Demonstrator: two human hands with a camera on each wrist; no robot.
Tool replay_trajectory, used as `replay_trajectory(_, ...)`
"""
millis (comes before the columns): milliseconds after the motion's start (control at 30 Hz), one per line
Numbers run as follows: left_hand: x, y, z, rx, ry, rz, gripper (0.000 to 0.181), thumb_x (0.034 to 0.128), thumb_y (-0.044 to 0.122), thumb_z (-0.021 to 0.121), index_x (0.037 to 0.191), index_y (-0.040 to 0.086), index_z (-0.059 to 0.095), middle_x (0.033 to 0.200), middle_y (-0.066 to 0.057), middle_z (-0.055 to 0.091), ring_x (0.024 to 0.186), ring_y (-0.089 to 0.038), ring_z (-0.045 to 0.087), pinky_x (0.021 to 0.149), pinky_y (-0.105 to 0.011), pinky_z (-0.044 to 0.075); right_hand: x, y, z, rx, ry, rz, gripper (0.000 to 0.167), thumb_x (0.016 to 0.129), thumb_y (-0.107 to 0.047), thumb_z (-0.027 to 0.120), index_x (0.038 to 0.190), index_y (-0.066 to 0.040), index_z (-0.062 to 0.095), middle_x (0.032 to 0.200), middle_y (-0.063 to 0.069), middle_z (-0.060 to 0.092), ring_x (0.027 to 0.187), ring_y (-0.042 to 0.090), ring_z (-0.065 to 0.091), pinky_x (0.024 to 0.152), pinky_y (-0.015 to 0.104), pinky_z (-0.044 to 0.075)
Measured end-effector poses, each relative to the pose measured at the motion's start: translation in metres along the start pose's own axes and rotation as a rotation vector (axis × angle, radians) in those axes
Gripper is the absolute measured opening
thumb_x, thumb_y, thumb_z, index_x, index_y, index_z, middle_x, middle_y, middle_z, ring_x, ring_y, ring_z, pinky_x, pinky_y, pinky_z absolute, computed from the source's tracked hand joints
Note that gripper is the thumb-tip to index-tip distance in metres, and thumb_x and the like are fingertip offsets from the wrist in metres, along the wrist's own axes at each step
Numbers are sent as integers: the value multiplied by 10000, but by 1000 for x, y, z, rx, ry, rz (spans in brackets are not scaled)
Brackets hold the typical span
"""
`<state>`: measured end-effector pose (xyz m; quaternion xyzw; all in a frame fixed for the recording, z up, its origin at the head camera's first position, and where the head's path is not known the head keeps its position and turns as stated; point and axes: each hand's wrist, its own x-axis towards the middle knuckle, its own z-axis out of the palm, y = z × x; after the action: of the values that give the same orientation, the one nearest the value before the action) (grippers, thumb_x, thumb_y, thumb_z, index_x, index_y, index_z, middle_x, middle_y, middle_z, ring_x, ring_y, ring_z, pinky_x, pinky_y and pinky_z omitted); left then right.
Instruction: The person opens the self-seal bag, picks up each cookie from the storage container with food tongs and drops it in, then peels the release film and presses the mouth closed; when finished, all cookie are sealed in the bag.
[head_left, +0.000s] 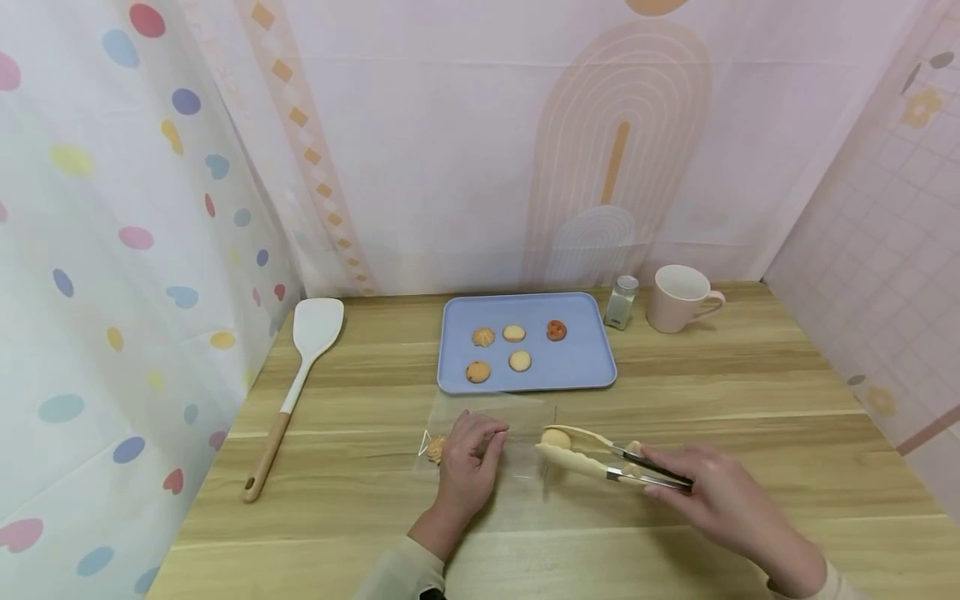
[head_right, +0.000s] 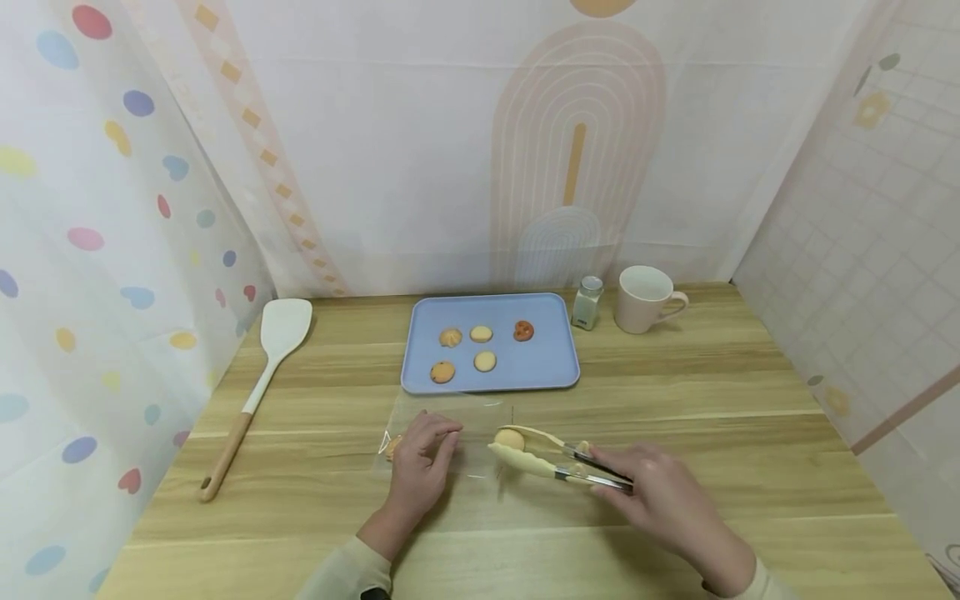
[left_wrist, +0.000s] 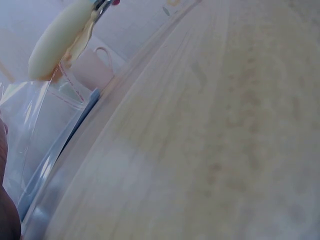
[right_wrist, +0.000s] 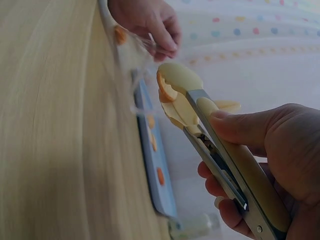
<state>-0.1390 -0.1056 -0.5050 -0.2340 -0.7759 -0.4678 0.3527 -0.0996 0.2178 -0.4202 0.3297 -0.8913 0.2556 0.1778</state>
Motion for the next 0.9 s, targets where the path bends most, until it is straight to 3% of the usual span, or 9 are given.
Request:
replay_trajectory(367, 2, 4, -1, 13, 53, 64, 130, 834, -50, 676, 906, 57, 693, 880, -24, 651, 850, -198, 607, 912, -650, 375, 45, -12, 51, 18, -141, 1, 439, 782, -265, 799, 1186, -127, 697, 870, -26, 694, 649, 18, 454, 545, 209, 393)
replay_trajectory(533, 3, 8, -1, 31, 53, 95, 120, 842, -30, 671, 916, 61, 696, 897, -16, 649, 875, -197, 604, 958, -582, 382, 58, -21, 65, 28, -147, 5, 427, 802, -255, 785, 1192, -108, 691, 916, -7, 719, 666, 56, 486, 544, 227, 402)
replay_trajectory(667, 4, 12, 0, 39, 62, 119, 119, 837, -33, 667, 914, 54, 693, 890, -20, 649, 878, -202, 603, 933, -593, 387, 64, -27, 74, 27, -146, 16, 441, 803, -260, 785, 1199, -92, 683, 950, -1, 727, 682, 77, 514, 570, 248, 426)
replay_trajectory(900, 5, 15, 0, 40, 90, 164, 70, 921, 66, 625, 907, 45, 690, 894, -35, 651, 864, -204, 609, 997, -515, 384, 71, -36, 85, 35, -151, 49, 456, 790, -262, 796, 1198, -95, 683, 946, 8, 728, 736, 104, 576, 604, 271, 467)
